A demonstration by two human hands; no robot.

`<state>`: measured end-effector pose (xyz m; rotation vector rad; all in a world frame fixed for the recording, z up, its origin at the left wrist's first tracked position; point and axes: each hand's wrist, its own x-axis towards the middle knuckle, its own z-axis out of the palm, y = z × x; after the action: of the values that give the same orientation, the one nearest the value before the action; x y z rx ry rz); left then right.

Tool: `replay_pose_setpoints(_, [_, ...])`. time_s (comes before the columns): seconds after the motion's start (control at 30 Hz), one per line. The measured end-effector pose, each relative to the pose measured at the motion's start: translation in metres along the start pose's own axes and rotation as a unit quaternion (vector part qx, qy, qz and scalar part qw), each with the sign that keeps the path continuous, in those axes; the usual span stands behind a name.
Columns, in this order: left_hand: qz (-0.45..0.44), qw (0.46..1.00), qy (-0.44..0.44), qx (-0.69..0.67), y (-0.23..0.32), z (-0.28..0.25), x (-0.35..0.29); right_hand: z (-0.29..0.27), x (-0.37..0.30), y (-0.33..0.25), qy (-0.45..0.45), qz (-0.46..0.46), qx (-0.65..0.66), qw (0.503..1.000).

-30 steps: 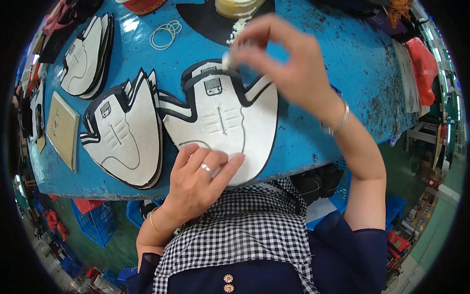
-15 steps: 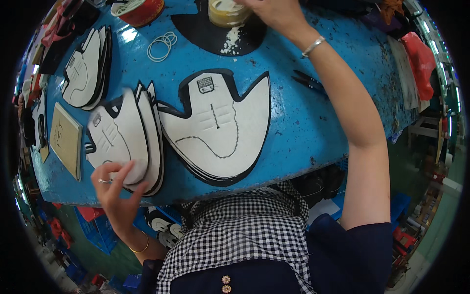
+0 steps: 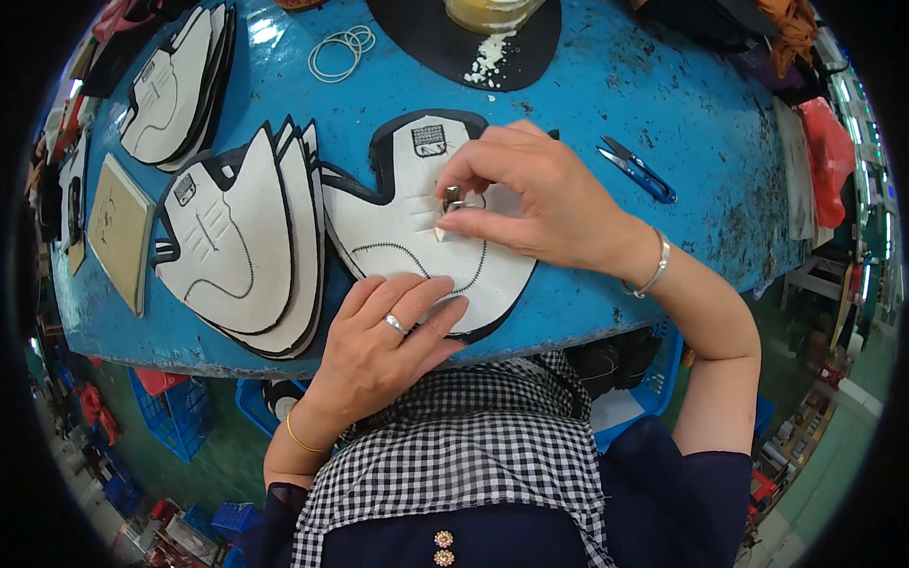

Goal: The person applies glue to shoe components using a brush dipped into a glue container.

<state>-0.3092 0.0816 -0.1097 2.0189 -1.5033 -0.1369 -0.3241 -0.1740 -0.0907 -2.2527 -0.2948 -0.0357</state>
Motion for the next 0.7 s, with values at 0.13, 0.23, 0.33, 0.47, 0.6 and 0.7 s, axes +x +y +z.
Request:
replay_pose_setpoints(0.13, [0.014, 1.0, 0.006, 0.019, 0.001, 0.002, 0.004, -0.002, 0.015, 0.01, 0.061, -0.061, -0.13, 0.988])
replay_pose_setpoints(0.23, [0.015, 0.999, -0.011, 0.046, 0.007, -0.002, 0.005, -0.003, 0.02, 0.013, 0.106, -0.108, -0.156, 0.976])
replay_pose_setpoints(0.33, [-0.004, 0.999, -0.005, 0.037, 0.011, -0.002, 0.006, -0.001, 0.009, 0.006, 0.089, -0.151, -0.161, 0.971])
replay_pose_setpoints(0.47, [-0.012, 1.0, -0.004, 0.0, 0.006, -0.007, 0.006, 0.004, -0.018, -0.011, 0.017, -0.107, -0.07, 0.992])
replay_pose_setpoints(0.6, [-0.016, 0.997, -0.053, -0.06, -0.003, -0.016, 0.002, -0.01, -0.02, -0.008, 0.091, -0.029, -0.045, 0.994])
replay_pose_setpoints(0.7, [0.017, 0.997, -0.016, -0.077, 0.0, -0.026, 0.001, -0.036, 0.002, 0.016, 0.242, 0.023, 0.015, 0.97])
